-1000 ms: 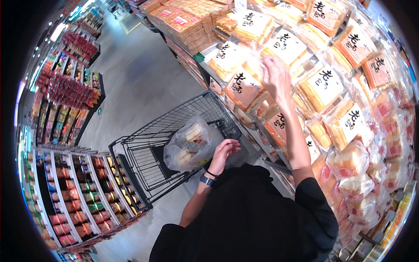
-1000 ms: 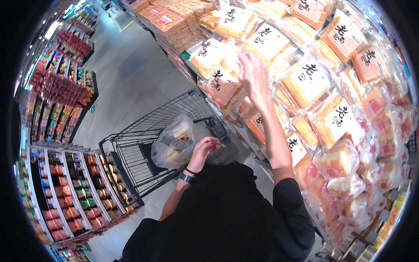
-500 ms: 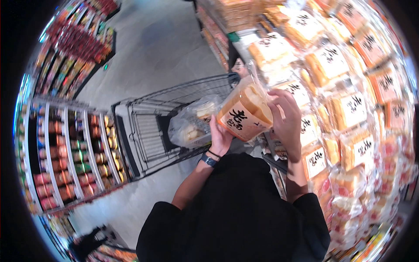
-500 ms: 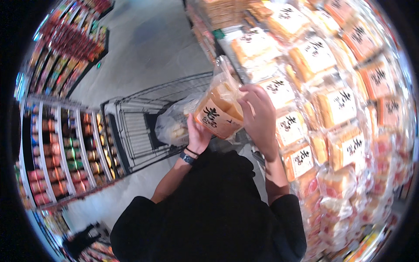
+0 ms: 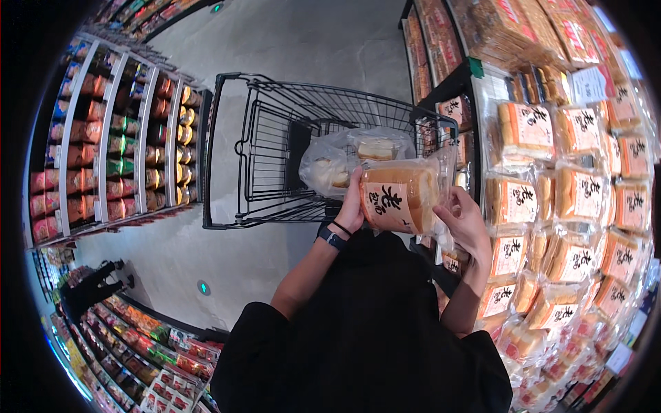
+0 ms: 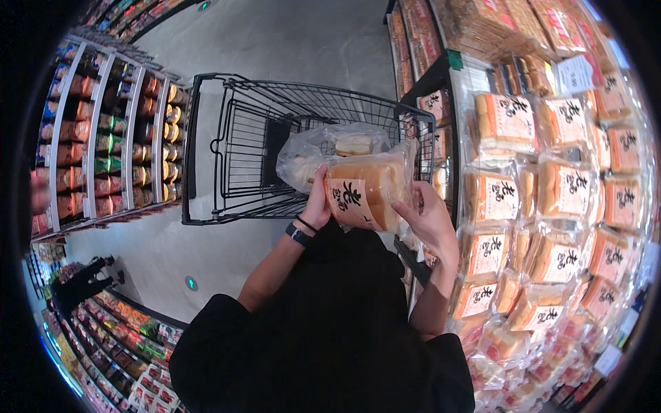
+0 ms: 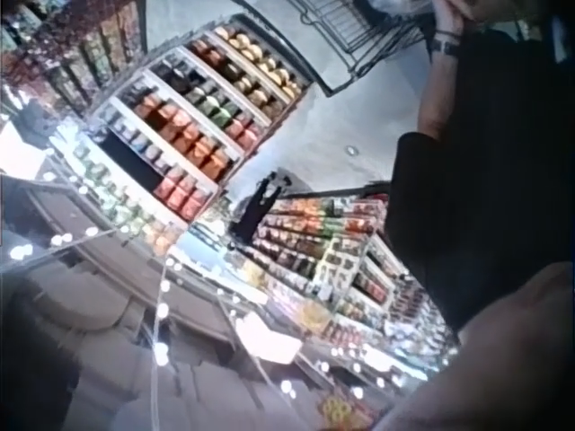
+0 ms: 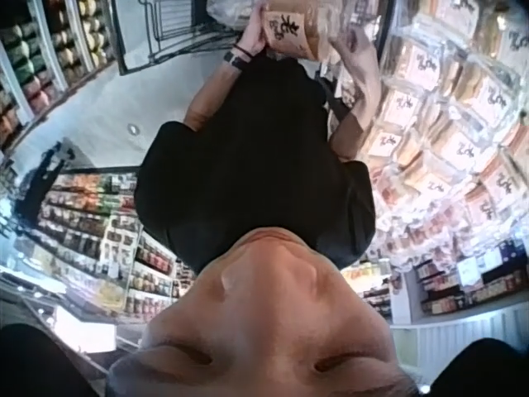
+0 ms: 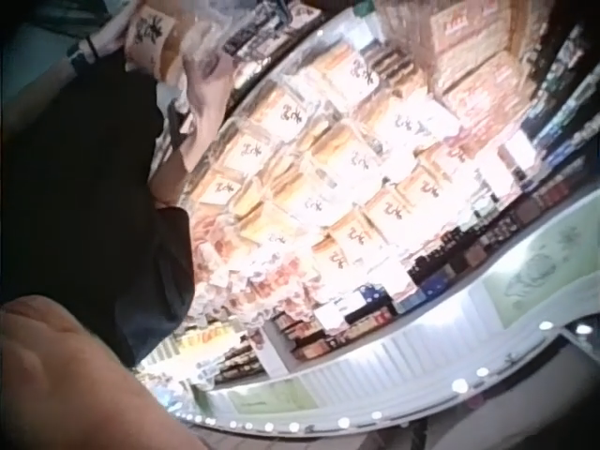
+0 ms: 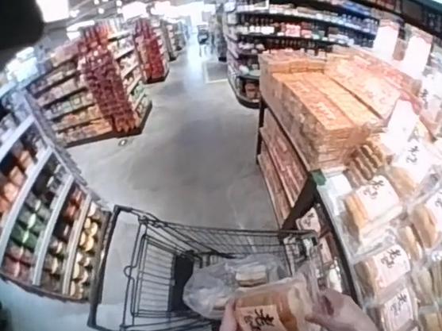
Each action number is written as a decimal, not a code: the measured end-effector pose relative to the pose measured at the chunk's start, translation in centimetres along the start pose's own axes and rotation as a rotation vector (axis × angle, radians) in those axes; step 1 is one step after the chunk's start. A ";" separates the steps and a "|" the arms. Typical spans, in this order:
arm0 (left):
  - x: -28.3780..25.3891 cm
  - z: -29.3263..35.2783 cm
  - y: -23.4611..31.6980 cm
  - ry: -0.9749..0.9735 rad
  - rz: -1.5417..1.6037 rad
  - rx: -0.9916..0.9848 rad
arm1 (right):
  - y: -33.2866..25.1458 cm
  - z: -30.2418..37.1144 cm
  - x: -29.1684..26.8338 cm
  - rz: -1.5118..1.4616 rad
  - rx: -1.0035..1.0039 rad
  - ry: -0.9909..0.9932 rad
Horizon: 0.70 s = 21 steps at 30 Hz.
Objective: Picking packaged bread from shelves and putting them into a plastic bag in a shopping cart.
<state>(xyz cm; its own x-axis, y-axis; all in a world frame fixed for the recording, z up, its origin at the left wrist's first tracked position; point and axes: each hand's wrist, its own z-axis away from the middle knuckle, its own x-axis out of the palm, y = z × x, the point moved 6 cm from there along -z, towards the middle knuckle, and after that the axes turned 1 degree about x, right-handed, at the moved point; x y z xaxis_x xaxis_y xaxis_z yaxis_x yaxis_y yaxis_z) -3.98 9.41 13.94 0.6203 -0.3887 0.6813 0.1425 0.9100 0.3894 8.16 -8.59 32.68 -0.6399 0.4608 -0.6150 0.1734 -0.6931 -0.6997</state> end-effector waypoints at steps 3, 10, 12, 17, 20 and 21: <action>-2.1 -0.9 0.5 0.007 -0.013 -0.043 | -0.5 -1.9 1.7 -0.003 0.000 -0.027; -9.5 -6.7 3.5 0.287 -0.583 0.526 | -1.0 -4.2 5.6 -0.122 0.014 -0.089; -10.3 -7.4 6.3 0.456 -1.080 0.685 | -0.8 -4.6 6.3 -0.115 0.045 -0.081; -15.2 -12.1 6.8 0.485 -1.922 0.583 | -0.8 -6.1 6.5 -0.128 0.124 0.024; -20.5 -14.5 7.7 0.399 -1.578 0.237 | -0.2 -8.1 7.8 -0.151 0.147 0.024; -20.7 -14.7 8.8 0.392 -1.581 0.231 | 0.0 -9.0 8.5 -0.224 0.154 0.007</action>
<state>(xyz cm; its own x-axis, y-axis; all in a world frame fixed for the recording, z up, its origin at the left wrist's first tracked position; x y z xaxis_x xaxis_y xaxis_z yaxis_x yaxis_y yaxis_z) -4.28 27.61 -5.83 0.1307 -0.7636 -0.6324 0.6969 -0.3829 0.6064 9.44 0.27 24.17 -0.6440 0.6160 -0.4537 -0.0887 -0.6492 -0.7554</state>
